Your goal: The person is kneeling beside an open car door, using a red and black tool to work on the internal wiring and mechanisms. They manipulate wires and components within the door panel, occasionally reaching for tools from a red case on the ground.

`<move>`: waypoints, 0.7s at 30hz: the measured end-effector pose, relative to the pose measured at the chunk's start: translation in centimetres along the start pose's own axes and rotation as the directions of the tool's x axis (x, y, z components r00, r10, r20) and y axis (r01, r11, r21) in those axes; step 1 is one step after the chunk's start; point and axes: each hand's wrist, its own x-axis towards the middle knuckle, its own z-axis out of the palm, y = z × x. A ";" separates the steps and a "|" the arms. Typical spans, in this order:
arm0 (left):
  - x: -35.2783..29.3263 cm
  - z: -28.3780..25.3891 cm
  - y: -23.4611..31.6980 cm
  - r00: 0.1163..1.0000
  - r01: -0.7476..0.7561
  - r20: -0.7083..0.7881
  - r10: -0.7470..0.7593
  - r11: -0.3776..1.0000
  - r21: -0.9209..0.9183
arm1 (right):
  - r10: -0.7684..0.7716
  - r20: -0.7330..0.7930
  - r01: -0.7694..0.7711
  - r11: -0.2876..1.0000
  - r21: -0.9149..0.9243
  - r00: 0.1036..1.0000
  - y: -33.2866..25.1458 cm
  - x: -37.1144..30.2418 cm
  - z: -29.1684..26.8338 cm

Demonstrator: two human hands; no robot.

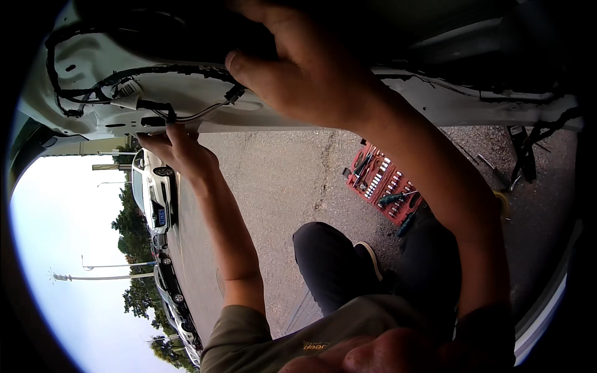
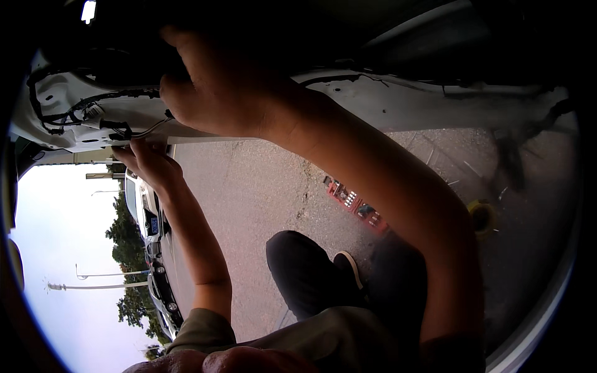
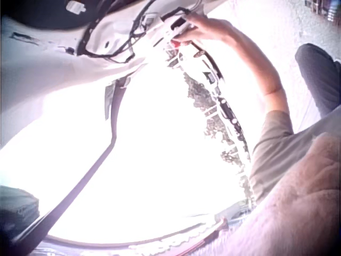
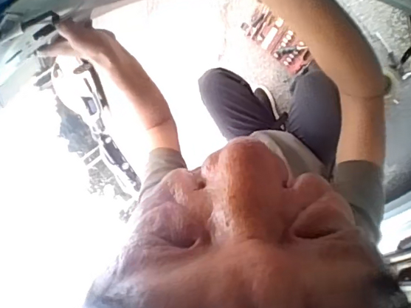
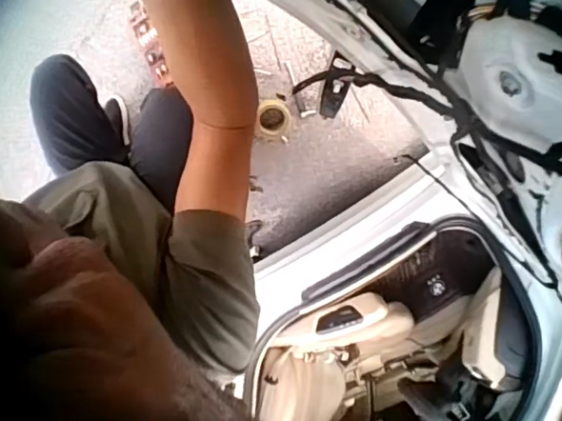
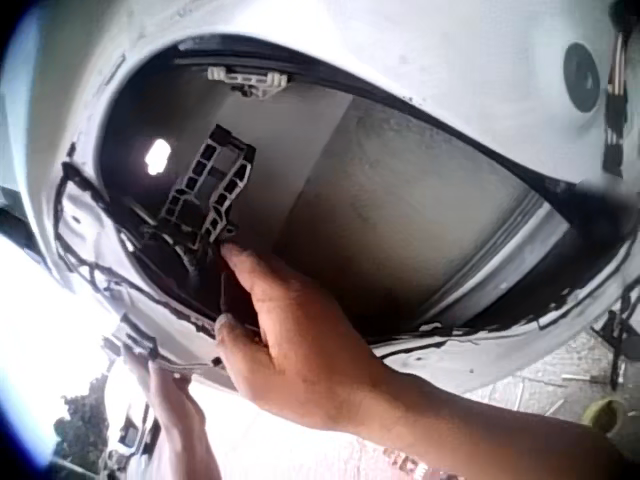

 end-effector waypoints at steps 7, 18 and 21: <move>-0.1 1.1 0.3 0.998 -0.007 -0.068 -0.011 0.967 -0.254 | 0.125 -0.006 -0.124 0.984 -0.127 0.992 -1.4 -1.0 1.1; 1.5 -0.3 -1.1 0.992 -0.130 -0.014 0.129 0.981 -0.144 | 0.400 0.247 -0.373 0.916 -0.149 0.883 -9.8 -6.8 -8.5; 0.8 -0.1 0.8 0.993 -0.118 -0.031 0.115 0.975 -0.187 | 0.374 -0.061 -0.351 0.783 -0.514 0.925 -16.0 -7.2 -10.2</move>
